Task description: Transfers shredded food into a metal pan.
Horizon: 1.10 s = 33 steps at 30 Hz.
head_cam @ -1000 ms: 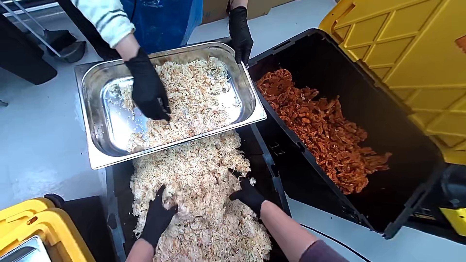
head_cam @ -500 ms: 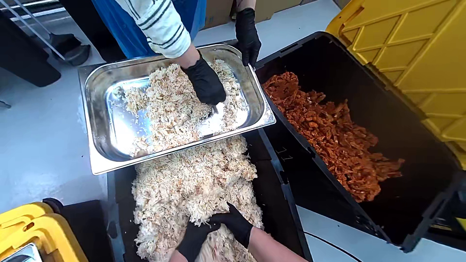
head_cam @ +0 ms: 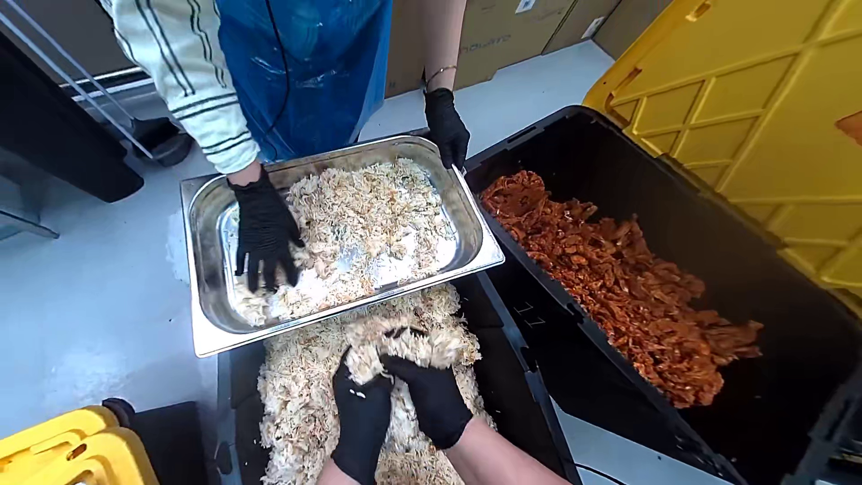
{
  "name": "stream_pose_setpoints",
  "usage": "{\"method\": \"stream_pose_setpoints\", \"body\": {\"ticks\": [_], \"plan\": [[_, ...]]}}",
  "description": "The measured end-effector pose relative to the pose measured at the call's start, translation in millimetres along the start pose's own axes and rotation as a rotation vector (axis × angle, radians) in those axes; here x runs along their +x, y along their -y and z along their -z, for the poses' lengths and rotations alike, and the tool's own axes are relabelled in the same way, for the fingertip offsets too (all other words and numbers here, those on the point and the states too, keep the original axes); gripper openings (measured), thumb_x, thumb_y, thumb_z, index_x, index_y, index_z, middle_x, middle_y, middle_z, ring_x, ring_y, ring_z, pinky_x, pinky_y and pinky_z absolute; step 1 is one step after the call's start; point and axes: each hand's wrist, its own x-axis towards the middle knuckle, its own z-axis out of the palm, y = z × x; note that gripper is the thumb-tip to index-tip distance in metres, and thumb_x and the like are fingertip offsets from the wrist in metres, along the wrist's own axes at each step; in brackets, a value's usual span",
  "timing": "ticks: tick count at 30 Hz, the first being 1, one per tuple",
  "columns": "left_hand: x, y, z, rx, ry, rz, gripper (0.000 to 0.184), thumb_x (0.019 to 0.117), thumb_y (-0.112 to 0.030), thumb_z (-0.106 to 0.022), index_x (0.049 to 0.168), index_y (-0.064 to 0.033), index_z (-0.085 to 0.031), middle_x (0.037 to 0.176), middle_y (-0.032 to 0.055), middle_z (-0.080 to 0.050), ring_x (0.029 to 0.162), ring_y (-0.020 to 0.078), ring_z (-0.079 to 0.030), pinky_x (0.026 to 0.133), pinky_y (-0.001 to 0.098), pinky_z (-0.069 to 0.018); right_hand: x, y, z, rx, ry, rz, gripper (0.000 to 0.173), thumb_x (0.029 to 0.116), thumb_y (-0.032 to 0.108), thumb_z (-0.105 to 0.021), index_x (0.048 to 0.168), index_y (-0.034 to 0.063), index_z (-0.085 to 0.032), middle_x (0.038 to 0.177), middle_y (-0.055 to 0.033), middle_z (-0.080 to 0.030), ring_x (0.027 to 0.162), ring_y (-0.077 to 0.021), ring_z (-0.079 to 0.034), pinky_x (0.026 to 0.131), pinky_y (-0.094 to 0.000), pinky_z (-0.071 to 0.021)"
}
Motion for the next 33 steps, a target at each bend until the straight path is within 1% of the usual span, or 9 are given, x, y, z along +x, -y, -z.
{"method": "stream_pose_setpoints", "body": {"ticks": [5,9,14,17,20,23,25,28,33], "plan": [[68,-71,-16,0.319,-0.079,-0.168,0.045,0.0805,0.004,-0.07,0.124,0.0074,-0.059,0.104,0.0173,-0.068,0.094,0.0214,-0.067,0.084,0.0428,-0.0577,38,67,-49,-0.254,0.085,0.178,0.032,0.0877,0.003,-0.076,0.118,0.0037,-0.067,0.104,-0.0079,-0.072,0.095,-0.0153,-0.068,0.086,-0.0372,-0.0578],[134,-94,-15,0.321,-0.006,-0.077,0.076,0.0882,0.0,-0.07,0.153,-0.0009,-0.032,0.139,0.023,-0.054,0.123,0.0305,-0.059,0.101,0.0491,-0.0513,99,101,-76,-0.516,0.045,0.13,0.047,0.0885,0.007,-0.075,0.131,-0.0026,-0.058,0.119,-0.0225,-0.066,0.111,-0.0334,-0.064,0.094,-0.0542,-0.0526],[130,-113,17,0.335,0.125,0.11,0.099,0.0902,-0.011,-0.076,0.164,-0.0291,-0.013,0.152,0.0238,-0.043,0.125,0.041,-0.055,0.089,0.0609,-0.0519,121,123,-51,-0.627,0.244,-0.01,0.095,0.0817,0.005,-0.081,0.161,0.0154,-0.029,0.152,-0.0237,-0.044,0.131,-0.0437,-0.05,0.093,-0.0673,-0.0492],[75,-90,63,0.364,0.152,-0.097,0.082,0.0905,-0.015,-0.074,0.16,-0.0237,-0.032,0.158,0.0112,-0.043,0.129,0.028,-0.057,0.098,0.0487,-0.0549,68,98,-8,-0.775,0.124,0.322,0.063,0.0857,0.009,-0.079,0.143,0.0042,-0.055,0.142,-0.0238,-0.056,0.121,-0.0378,-0.061,0.096,-0.0557,-0.0539],[29,-23,104,0.587,0.207,-0.201,0.048,0.0863,-0.016,-0.075,0.127,0.0063,-0.062,0.132,0.0236,-0.062,0.124,0.0307,-0.06,0.104,0.045,-0.0501,46,13,27,-1.076,0.204,0.47,0.023,0.0965,0.018,-0.065,0.109,0.002,-0.075,0.109,-0.0165,-0.073,0.104,-0.0284,-0.071,0.094,-0.0476,-0.0569],[35,42,110,1.175,0.565,0.087,0.092,0.0793,-0.043,-0.084,0.158,-0.0254,-0.041,0.168,0.0223,-0.02,0.154,0.0479,-0.014,0.118,0.0701,-0.0211,87,-45,16,-1.56,0.615,0.281,0.078,0.0933,0.033,-0.073,0.16,0.0437,-0.033,0.171,-0.0109,-0.021,0.156,-0.0462,-0.014,0.113,-0.0751,-0.0272],[43,86,105,1.404,0.611,0.181,0.125,0.0635,-0.062,-0.089,0.164,-0.0403,-0.018,0.172,0.0188,0.003,0.153,0.0549,0.003,0.109,0.0832,-0.0182,94,-79,1,-1.625,0.598,0.226,0.098,0.0815,0.031,-0.081,0.159,0.0531,-0.025,0.174,-0.0133,-0.003,0.153,-0.0565,-0.004,0.101,-0.082,-0.0352],[18,110,95,1.399,0.629,0.209,0.113,0.0652,-0.056,-0.088,0.161,-0.0318,-0.033,0.166,0.0248,-0.021,0.149,0.0539,-0.023,0.107,0.0805,-0.0279,55,-121,20,-1.54,0.547,0.058,0.074,0.0806,0.027,-0.079,0.15,0.0327,-0.053,0.168,-0.0197,-0.023,0.145,-0.0532,-0.033,0.098,-0.0709,-0.0471],[-24,123,92,1.185,0.649,0.379,0.104,0.0696,-0.029,-0.088,0.16,-0.0252,-0.036,0.151,0.0341,-0.041,0.135,0.0539,-0.045,0.103,0.0727,-0.0407,31,-145,63,-1.318,0.516,-0.251,0.081,0.0821,0.031,-0.082,0.154,0.0204,-0.047,0.149,-0.0246,-0.05,0.134,-0.0395,-0.052,0.11,-0.0561,-0.0449]]}}
